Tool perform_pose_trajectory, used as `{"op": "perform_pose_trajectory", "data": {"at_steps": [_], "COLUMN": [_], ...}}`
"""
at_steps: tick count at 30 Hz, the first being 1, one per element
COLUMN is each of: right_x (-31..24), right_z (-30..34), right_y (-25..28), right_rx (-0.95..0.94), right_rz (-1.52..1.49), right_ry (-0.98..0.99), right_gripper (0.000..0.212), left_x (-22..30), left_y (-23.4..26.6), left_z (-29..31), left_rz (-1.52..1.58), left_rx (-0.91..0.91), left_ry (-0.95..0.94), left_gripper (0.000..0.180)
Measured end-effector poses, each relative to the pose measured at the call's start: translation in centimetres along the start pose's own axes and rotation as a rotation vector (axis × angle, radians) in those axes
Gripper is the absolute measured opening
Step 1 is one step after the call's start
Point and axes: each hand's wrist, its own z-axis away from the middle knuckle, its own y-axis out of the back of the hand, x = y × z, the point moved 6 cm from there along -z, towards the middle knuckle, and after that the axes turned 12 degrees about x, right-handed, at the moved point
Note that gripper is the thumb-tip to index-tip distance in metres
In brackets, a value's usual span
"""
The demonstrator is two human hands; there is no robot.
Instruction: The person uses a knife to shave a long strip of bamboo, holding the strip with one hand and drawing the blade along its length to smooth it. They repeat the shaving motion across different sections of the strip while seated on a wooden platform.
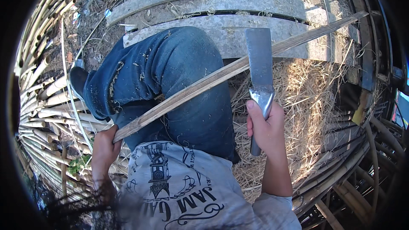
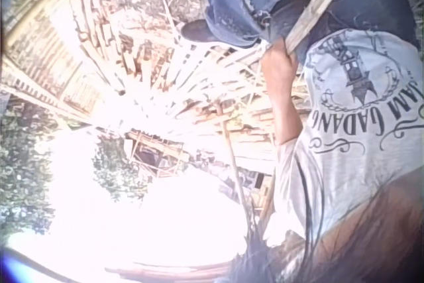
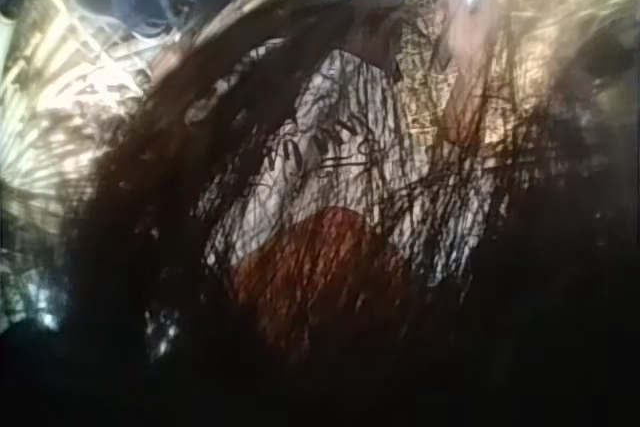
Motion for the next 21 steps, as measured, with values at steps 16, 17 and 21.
{"op": "perform_pose_trajectory", "data": {"at_steps": [16,17,21], "right_x": [-0.5,-0.5,0.3], "right_z": [-1.2,-1.6,-0.2], "right_y": [2.1,2.5,0.1], "right_rx": [0.096,0.111,0.024], "right_rz": [0.052,0.014,0.073], "right_ry": [0.060,0.062,0.103], "right_gripper": [0.032,0.033,0.033], "left_x": [-0.2,-0.2,0.2], "left_y": [-0.2,-0.4,-0.6], "left_z": [0.4,0.3,0.5], "left_rz": [0.052,0.060,0.083], "left_rx": [-0.025,-0.023,-0.023], "left_ry": [0.108,0.111,0.127], "left_gripper": [0.015,0.015,0.014]}}
